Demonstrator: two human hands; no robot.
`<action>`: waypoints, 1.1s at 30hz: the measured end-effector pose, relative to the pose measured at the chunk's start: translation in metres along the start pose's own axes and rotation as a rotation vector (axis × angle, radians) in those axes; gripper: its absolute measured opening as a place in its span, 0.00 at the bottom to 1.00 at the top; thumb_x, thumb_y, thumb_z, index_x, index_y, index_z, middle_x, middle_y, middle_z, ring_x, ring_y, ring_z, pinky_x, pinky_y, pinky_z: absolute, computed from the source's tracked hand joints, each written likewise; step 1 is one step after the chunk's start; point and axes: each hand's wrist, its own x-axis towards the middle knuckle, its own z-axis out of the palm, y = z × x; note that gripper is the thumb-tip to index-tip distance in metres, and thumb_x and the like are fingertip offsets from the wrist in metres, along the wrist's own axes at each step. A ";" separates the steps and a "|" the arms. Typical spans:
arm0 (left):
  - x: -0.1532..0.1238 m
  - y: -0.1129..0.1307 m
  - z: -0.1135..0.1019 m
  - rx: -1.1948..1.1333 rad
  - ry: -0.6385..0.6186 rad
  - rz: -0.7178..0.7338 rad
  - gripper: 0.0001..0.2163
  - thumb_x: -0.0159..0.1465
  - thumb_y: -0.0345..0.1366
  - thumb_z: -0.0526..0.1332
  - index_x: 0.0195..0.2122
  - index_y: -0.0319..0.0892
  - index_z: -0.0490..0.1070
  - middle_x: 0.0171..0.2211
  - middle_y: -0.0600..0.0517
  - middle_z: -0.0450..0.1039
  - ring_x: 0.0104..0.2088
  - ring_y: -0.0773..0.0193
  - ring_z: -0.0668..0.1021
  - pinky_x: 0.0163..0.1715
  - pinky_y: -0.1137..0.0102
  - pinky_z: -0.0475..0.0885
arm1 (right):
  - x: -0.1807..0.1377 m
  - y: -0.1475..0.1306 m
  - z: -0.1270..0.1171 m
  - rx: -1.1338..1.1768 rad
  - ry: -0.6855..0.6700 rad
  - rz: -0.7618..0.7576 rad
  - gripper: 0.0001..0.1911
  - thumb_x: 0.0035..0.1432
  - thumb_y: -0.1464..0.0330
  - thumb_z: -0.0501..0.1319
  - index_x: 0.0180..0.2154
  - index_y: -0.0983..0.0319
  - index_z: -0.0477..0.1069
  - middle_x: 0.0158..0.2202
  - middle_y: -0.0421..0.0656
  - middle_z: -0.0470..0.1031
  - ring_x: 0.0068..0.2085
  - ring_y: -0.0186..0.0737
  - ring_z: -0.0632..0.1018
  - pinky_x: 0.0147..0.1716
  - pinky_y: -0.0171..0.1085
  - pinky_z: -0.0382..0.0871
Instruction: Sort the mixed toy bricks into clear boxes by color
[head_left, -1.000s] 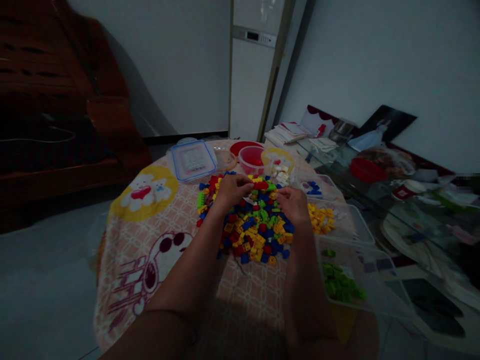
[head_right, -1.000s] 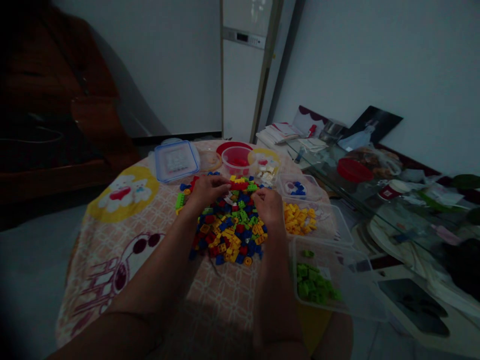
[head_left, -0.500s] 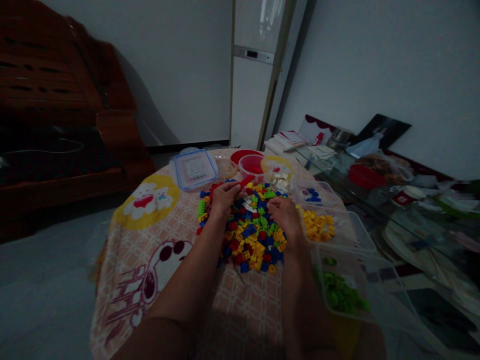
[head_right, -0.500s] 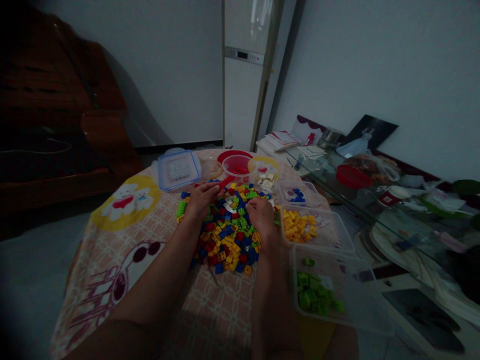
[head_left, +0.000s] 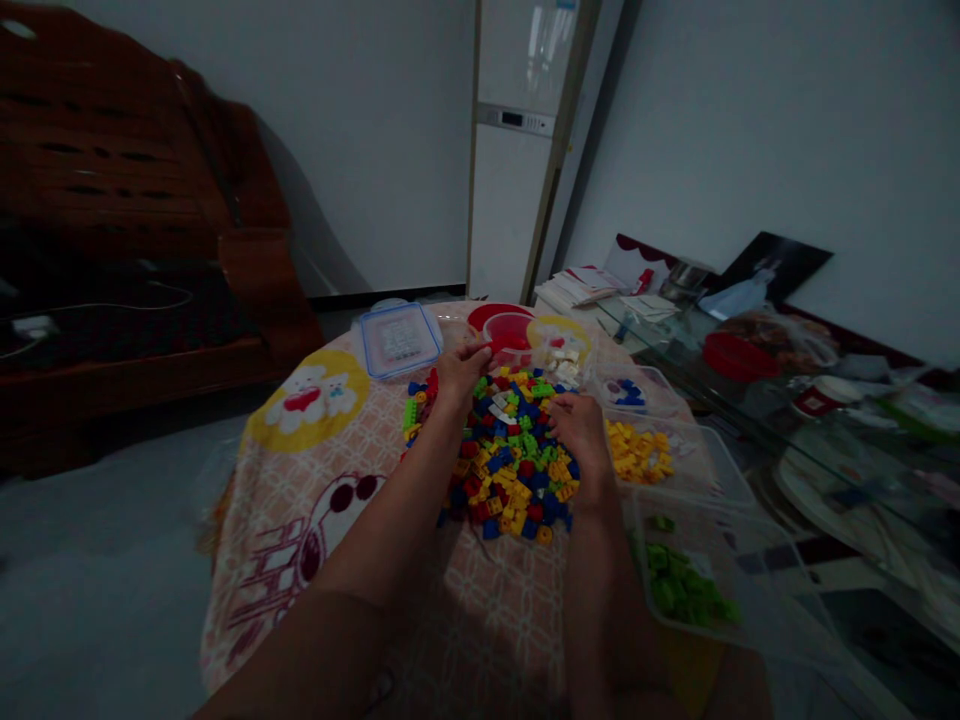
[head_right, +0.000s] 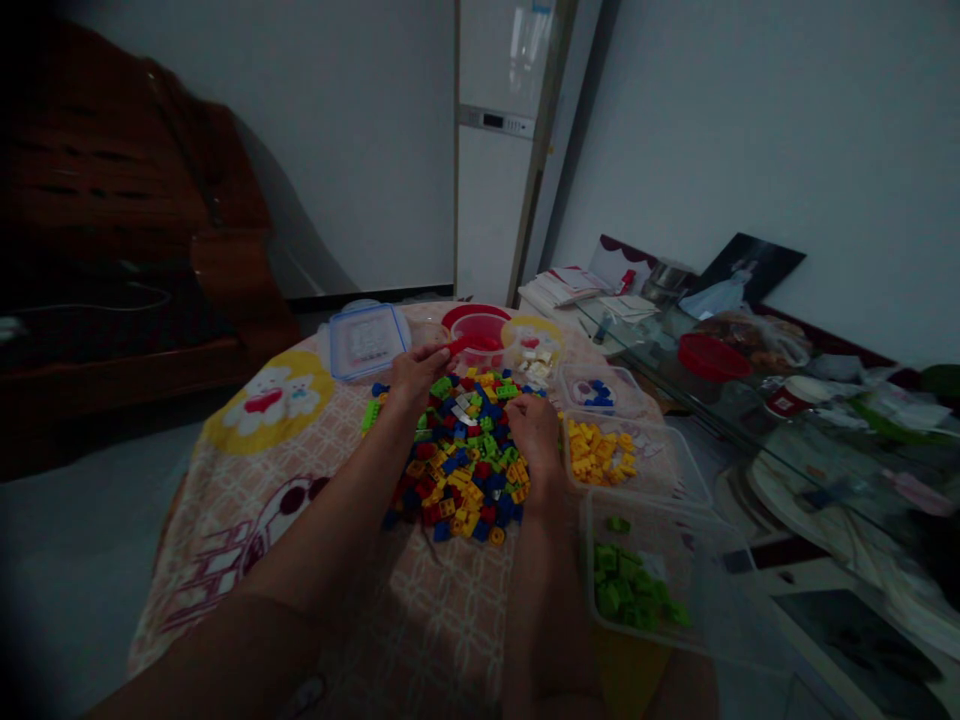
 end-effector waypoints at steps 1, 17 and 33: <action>0.005 0.001 0.007 0.006 0.005 0.008 0.05 0.54 0.25 0.71 0.30 0.37 0.76 0.25 0.54 0.77 0.27 0.69 0.80 0.42 0.67 0.80 | 0.000 0.001 0.000 0.000 -0.001 0.001 0.14 0.61 0.66 0.58 0.39 0.63 0.82 0.32 0.44 0.84 0.33 0.40 0.83 0.38 0.35 0.75; -0.001 0.010 -0.031 0.181 -0.056 0.143 0.16 0.52 0.34 0.70 0.42 0.38 0.79 0.38 0.49 0.81 0.39 0.61 0.83 0.47 0.63 0.79 | 0.004 0.013 -0.004 -0.057 0.022 -0.040 0.15 0.61 0.66 0.57 0.38 0.62 0.83 0.32 0.44 0.84 0.35 0.41 0.83 0.38 0.36 0.75; 0.007 0.006 -0.131 0.928 0.299 0.179 0.14 0.56 0.36 0.62 0.38 0.39 0.85 0.31 0.49 0.83 0.37 0.55 0.82 0.38 0.68 0.72 | 0.001 -0.014 0.016 -0.356 -0.057 -0.068 0.13 0.65 0.62 0.63 0.43 0.59 0.84 0.43 0.46 0.86 0.46 0.44 0.83 0.47 0.37 0.72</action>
